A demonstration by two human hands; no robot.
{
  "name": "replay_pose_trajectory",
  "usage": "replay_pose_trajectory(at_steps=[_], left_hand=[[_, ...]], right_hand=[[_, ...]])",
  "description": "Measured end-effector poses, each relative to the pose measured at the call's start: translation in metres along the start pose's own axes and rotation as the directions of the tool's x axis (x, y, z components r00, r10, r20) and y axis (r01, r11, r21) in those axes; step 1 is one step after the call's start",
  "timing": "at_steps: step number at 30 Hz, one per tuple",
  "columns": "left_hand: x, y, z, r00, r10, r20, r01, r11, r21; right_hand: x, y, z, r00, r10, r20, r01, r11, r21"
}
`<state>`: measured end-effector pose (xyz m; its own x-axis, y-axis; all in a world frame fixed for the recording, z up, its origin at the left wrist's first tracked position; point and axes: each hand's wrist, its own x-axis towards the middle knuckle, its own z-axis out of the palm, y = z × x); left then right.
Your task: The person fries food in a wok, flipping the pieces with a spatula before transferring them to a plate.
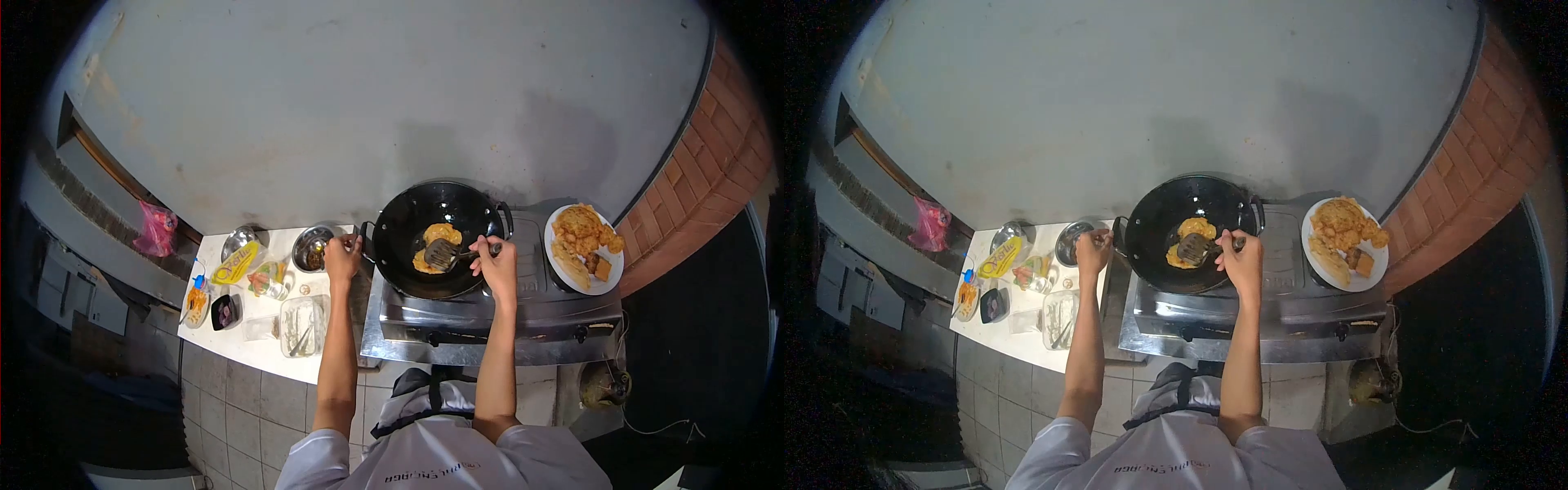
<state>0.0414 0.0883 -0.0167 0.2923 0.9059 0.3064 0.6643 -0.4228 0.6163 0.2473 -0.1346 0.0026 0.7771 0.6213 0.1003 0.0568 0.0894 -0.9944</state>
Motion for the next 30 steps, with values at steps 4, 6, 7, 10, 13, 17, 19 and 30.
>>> replay_pose_trajectory(at_steps=[4,6,7,10,13,17,19,30], left_hand=[[0.001,-0.003,0.001,1.000,-0.002,-0.003,0.002,0.999,-0.033],[0.002,-0.006,0.002,1.000,-0.003,-0.005,0.003,0.999,-0.045],[0.002,-0.007,0.002,1.000,0.005,-0.007,-0.005,0.999,-0.051],[0.002,-0.006,0.003,1.000,0.005,0.004,-0.005,0.998,-0.065],[0.000,-0.002,0.001,1.000,-0.009,0.030,0.011,0.997,-0.078],[0.002,-0.002,0.003,0.999,-0.017,0.033,0.020,0.995,-0.093],[0.001,-0.004,0.004,1.000,0.003,0.020,-0.001,0.995,-0.099],[0.003,-0.009,0.006,0.999,0.001,0.036,0.003,0.996,-0.090]], right_hand=[[0.003,0.005,0.007,1.000,-0.019,0.016,0.020,0.998,-0.060],[0.003,0.006,0.010,0.998,0.021,-0.052,-0.026,0.996,-0.088],[0.004,0.008,0.010,0.999,0.022,-0.050,-0.027,0.996,-0.088],[0.008,0.014,0.010,0.996,-0.012,-0.091,0.003,0.994,-0.108],[0.010,0.017,0.010,0.996,-0.007,-0.084,-0.004,0.991,-0.134],[0.017,0.036,0.012,0.991,-0.099,-0.089,0.085,0.986,-0.146],[0.016,0.035,0.013,0.984,-0.143,-0.102,0.127,0.981,-0.149],[0.014,0.028,0.015,0.991,-0.095,-0.095,0.080,0.985,-0.153]])
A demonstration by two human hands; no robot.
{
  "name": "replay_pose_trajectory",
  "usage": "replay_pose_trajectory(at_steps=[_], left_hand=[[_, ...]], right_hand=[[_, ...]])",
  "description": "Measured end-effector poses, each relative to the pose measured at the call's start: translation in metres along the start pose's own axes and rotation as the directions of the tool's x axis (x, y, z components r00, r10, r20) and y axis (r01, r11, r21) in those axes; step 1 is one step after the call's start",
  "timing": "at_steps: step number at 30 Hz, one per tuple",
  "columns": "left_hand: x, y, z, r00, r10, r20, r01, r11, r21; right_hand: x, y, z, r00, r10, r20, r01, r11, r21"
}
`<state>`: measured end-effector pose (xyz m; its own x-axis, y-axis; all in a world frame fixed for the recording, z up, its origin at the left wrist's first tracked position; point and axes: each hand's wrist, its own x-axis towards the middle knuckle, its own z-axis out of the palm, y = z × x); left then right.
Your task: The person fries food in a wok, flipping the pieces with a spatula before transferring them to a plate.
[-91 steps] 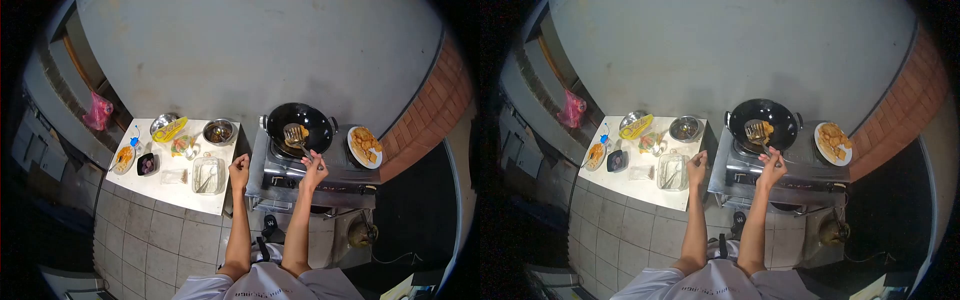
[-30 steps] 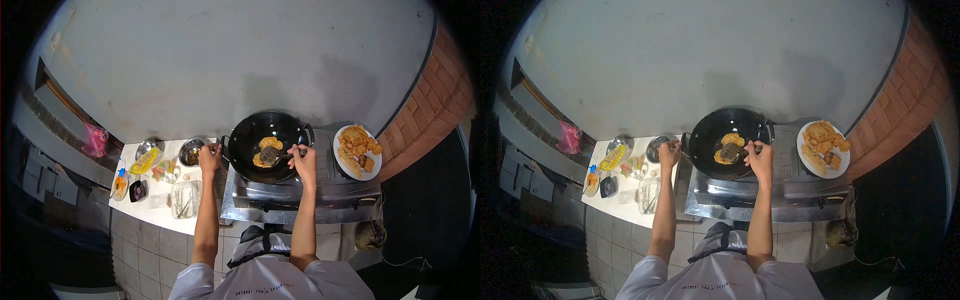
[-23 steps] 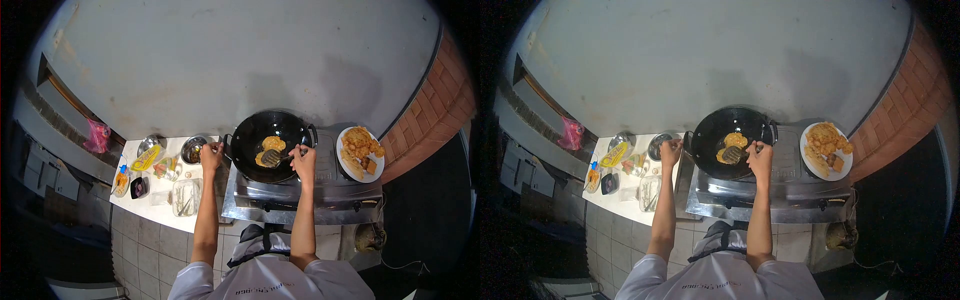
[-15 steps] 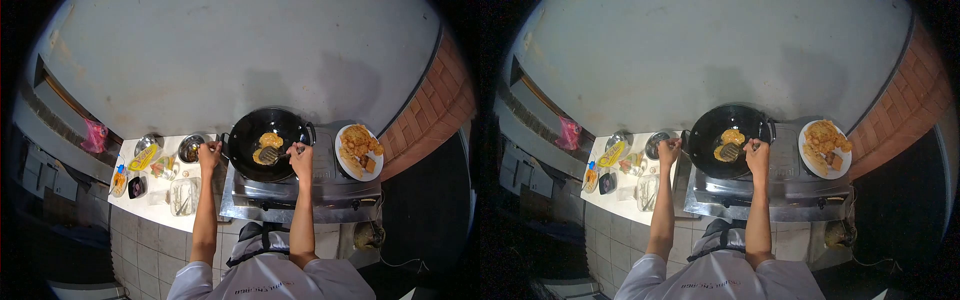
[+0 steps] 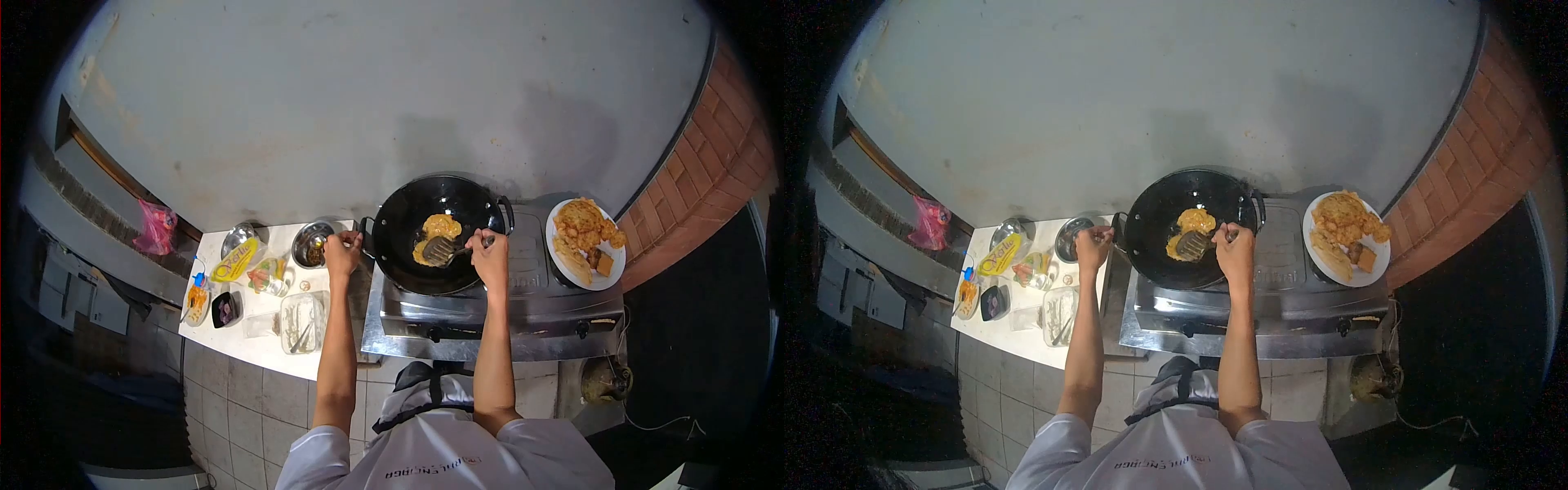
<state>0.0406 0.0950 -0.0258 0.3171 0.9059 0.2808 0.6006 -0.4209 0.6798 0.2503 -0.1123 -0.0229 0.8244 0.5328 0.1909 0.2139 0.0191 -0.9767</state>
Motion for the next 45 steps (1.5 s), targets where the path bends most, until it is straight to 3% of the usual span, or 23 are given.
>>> replay_pose_trajectory(at_steps=[7,9,12,24,26,31,34,40,42,44,45], left_hand=[[0.000,-0.003,0.001,1.000,-0.012,-0.002,0.012,1.000,0.018],[-0.002,-0.004,0.004,1.000,-0.012,-0.003,0.012,1.000,0.020],[-0.002,-0.007,0.006,0.999,-0.001,-0.041,0.002,1.000,0.029],[-0.002,-0.005,0.006,1.000,0.004,-0.026,-0.004,1.000,0.000],[-0.002,-0.003,0.004,1.000,-0.007,-0.022,0.008,1.000,0.001],[-0.002,-0.004,0.007,0.999,0.016,-0.047,-0.016,1.000,-0.009],[-0.002,-0.005,0.007,0.999,0.022,-0.039,-0.023,1.000,-0.007],[-0.003,-0.004,0.007,0.998,0.031,-0.060,-0.030,0.999,0.016],[-0.002,-0.001,0.005,0.999,-0.040,-0.021,0.040,0.999,0.011],[-0.002,-0.001,0.006,0.999,-0.052,-0.015,0.052,0.999,0.001],[0.000,-0.003,0.006,0.998,-0.063,-0.012,0.063,0.998,-0.008]], right_hand=[[-0.001,0.009,0.000,1.000,-0.005,-0.029,0.003,0.996,-0.086],[-0.002,0.011,0.003,0.993,-0.094,-0.069,0.091,0.994,-0.053],[-0.006,0.009,0.003,0.998,-0.008,-0.060,0.005,0.999,-0.051],[-0.014,-0.007,0.003,0.994,-0.080,-0.071,0.070,0.990,-0.124],[-0.012,-0.007,-0.002,0.999,0.023,-0.050,-0.027,0.995,-0.097],[-0.009,0.000,0.003,0.994,0.033,-0.101,-0.038,0.998,-0.042],[-0.011,-0.004,0.003,0.998,-0.037,-0.056,0.031,0.993,-0.113],[-0.006,-0.002,0.000,0.995,0.051,-0.080,-0.053,0.998,-0.024],[-0.006,0.001,0.004,0.996,0.020,-0.091,-0.026,0.998,-0.060],[-0.005,0.002,0.007,0.979,-0.175,-0.107,0.166,0.982,-0.089],[-0.005,0.002,0.006,0.979,-0.174,-0.105,0.165,0.982,-0.087]])
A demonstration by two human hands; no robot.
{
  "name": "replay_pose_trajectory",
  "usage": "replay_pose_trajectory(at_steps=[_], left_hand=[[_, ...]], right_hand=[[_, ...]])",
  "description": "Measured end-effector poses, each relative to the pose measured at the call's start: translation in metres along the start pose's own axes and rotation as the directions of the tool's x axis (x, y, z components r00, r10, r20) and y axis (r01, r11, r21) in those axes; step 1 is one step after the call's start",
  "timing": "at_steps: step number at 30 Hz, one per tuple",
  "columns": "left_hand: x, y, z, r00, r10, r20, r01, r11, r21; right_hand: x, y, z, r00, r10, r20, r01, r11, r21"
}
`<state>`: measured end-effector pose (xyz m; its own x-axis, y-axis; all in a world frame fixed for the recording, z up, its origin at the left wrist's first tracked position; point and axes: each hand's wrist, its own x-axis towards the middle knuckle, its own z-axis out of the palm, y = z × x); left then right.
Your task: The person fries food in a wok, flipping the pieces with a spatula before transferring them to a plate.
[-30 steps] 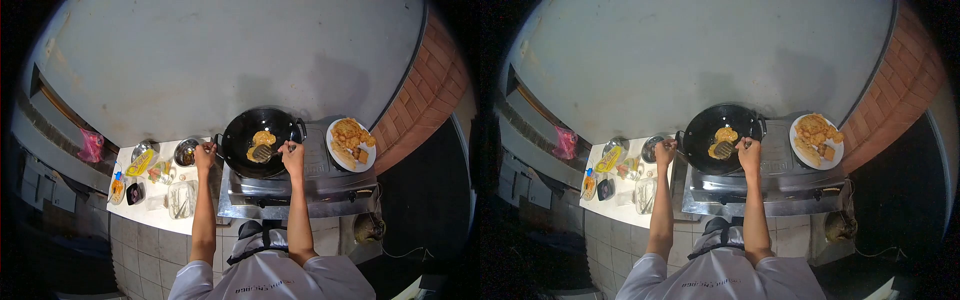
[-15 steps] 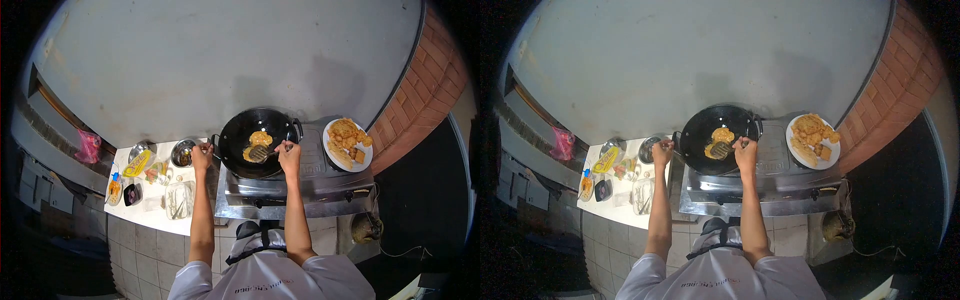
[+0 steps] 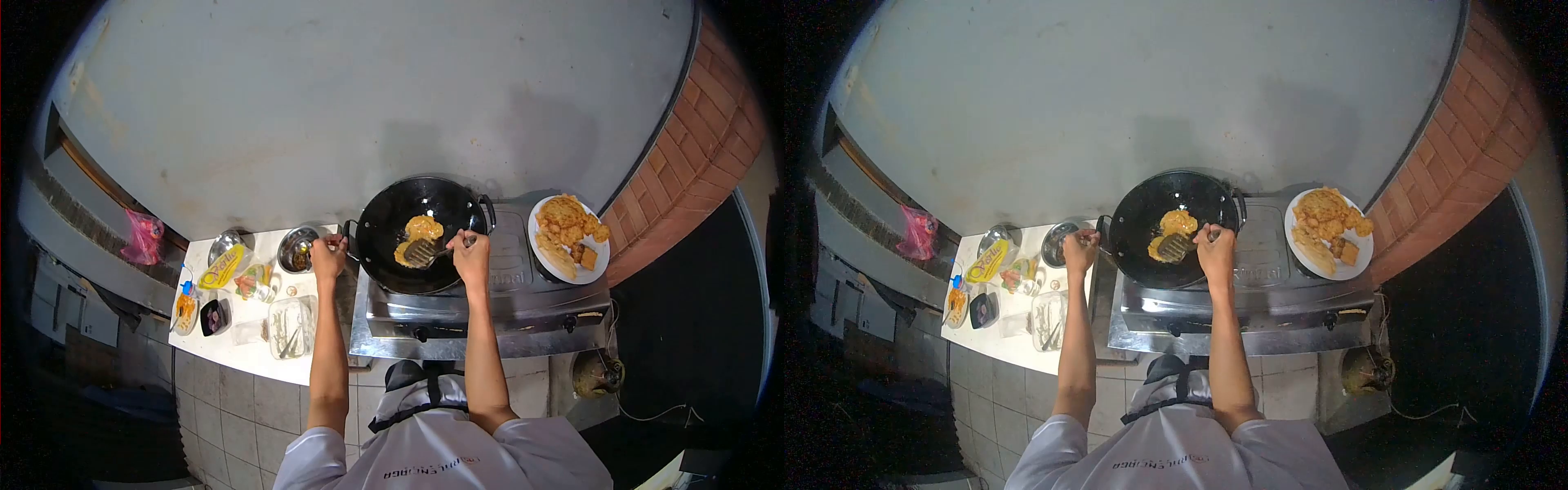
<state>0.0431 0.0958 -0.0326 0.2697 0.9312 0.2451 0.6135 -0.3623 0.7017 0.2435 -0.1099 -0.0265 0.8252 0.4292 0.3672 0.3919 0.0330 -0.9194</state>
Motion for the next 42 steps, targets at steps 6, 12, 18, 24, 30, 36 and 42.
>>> replay_pose_trajectory(at_steps=[6,12,18,24,30,36,42], left_hand=[[-0.001,-0.002,0.000,0.998,0.058,-0.022,-0.058,0.998,0.001],[-0.002,0.002,-0.002,0.999,0.036,-0.013,-0.036,0.999,-0.017],[-0.004,0.001,0.000,0.994,0.097,-0.054,-0.098,0.995,-0.005],[-0.002,-0.003,0.000,0.992,0.118,-0.042,-0.118,0.993,0.014],[-0.002,0.000,-0.002,0.996,0.089,-0.025,-0.090,0.996,-0.025],[-0.003,0.002,-0.004,0.998,0.068,-0.002,-0.068,0.997,-0.036],[-0.004,0.002,-0.004,0.995,0.093,-0.017,-0.094,0.995,-0.038]], right_hand=[[0.004,0.005,0.003,0.993,0.120,-0.013,-0.119,0.992,0.036],[0.009,-0.004,-0.012,0.971,0.227,0.069,-0.229,0.973,0.022],[0.007,0.000,-0.003,0.988,0.146,0.055,-0.142,0.987,-0.078],[0.008,-0.004,-0.008,0.973,0.228,0.045,-0.230,0.972,0.036],[0.005,-0.003,-0.007,0.986,0.152,0.060,-0.151,0.988,-0.029],[0.006,-0.008,-0.007,0.965,0.259,0.044,-0.258,0.966,-0.022],[0.005,-0.011,-0.007,0.993,0.112,0.030,-0.110,0.992,-0.069]])
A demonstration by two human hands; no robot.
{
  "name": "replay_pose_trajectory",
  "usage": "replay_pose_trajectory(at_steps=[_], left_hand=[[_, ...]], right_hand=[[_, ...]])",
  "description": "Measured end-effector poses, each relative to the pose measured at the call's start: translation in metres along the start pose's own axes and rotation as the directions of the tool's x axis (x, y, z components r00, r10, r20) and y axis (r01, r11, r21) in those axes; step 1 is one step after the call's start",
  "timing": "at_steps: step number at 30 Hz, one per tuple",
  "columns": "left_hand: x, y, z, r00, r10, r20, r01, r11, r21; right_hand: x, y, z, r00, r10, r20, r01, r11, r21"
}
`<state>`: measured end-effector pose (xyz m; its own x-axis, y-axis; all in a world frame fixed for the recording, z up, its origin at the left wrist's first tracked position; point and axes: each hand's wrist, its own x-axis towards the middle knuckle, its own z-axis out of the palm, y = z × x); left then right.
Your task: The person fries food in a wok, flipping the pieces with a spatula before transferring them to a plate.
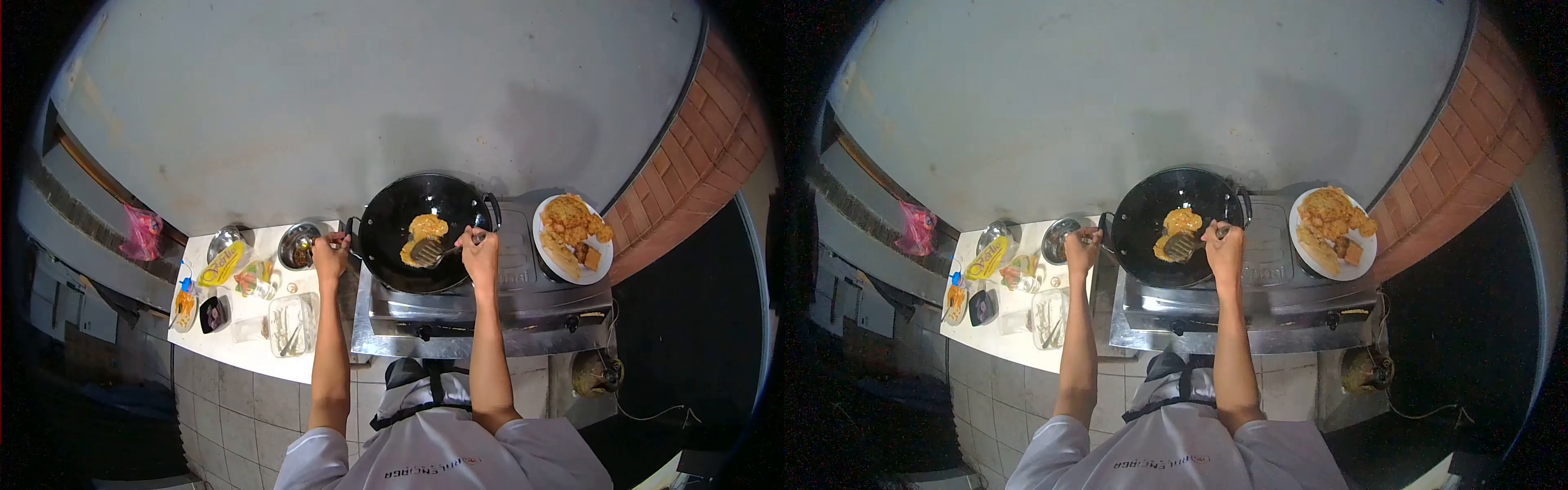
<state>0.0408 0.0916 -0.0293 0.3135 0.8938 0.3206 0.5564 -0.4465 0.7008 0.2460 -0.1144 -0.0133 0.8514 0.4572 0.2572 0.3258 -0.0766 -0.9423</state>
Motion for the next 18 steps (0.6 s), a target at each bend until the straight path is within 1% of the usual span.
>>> replay_pose_trajectory(at_steps=[3,6,8,9,11,12,14,18], left_hand=[[0.000,-0.001,0.001,1.000,-0.005,0.008,0.005,1.000,0.021],[0.001,0.000,0.000,1.000,-0.004,0.012,0.004,1.000,-0.003],[0.001,0.000,0.001,1.000,-0.012,0.013,0.012,1.000,-0.006],[0.001,0.000,0.001,1.000,-0.024,0.012,0.024,1.000,-0.008],[0.001,-0.005,0.004,1.000,-0.016,-0.008,0.016,1.000,0.000],[0.001,-0.004,0.004,1.000,-0.009,-0.027,0.009,1.000,0.006],[0.001,-0.003,0.002,1.000,-0.013,-0.015,0.013,1.000,-0.002],[0.003,-0.004,0.003,0.999,-0.037,0.014,0.037,0.999,0.016]], right_hand=[[-0.001,0.004,0.000,0.999,0.052,0.003,-0.052,0.998,0.028],[-0.004,0.003,0.002,1.000,0.011,-0.008,-0.010,0.997,0.080],[-0.007,-0.007,-0.002,0.999,0.024,-0.026,-0.024,1.000,-0.003],[-0.008,-0.013,-0.004,0.999,0.024,-0.028,-0.024,1.000,-0.001],[-0.008,-0.021,-0.007,0.995,-0.048,-0.086,0.047,0.999,-0.010],[-0.007,-0.018,-0.007,0.995,-0.048,-0.087,0.047,0.999,-0.009],[-0.004,-0.010,-0.009,0.993,-0.084,-0.083,0.090,0.994,0.063],[-0.008,-0.012,-0.009,0.996,-0.075,-0.039,0.076,0.996,0.040]])
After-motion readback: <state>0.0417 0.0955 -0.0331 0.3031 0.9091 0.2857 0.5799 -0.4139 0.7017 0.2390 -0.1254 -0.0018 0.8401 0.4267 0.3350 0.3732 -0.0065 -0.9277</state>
